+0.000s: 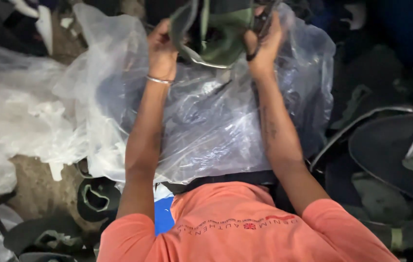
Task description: Trim excess material from shoe components using scissors.
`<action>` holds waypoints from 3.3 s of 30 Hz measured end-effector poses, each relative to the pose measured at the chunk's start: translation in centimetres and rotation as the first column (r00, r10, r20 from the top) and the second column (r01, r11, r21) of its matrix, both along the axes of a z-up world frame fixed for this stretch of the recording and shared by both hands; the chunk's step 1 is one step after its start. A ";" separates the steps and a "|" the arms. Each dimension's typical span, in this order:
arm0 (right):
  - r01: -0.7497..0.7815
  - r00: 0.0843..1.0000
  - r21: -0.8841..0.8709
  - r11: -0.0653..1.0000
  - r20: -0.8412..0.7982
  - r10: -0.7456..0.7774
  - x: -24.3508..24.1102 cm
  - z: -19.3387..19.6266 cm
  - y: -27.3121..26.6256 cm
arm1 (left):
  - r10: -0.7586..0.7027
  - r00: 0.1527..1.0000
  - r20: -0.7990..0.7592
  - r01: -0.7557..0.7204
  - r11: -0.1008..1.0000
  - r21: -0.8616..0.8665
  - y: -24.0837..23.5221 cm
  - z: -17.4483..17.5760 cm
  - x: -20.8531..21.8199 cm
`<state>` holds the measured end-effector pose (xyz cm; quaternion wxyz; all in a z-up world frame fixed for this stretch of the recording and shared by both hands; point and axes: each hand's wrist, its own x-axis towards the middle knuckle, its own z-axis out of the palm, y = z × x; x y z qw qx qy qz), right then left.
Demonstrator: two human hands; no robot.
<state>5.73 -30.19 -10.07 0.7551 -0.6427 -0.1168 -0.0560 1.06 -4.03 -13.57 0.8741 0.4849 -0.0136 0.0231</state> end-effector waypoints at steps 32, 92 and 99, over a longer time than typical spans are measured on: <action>-0.478 0.841 -0.021 0.878 -0.298 0.451 -3.0 1.5 2.1 | 0.280 0.918 -0.281 -0.085 0.831 0.550 0.4 -2.8 0.4; -0.180 0.892 -0.788 0.589 0.122 0.436 -4.1 5.7 2.9 | 0.341 0.934 -0.106 -0.306 0.918 0.253 11.9 7.7 -10.0; -0.120 0.871 -0.789 0.602 0.208 0.446 -4.2 4.8 3.0 | 0.332 0.938 -0.096 -0.308 0.929 0.207 11.6 9.3 -9.1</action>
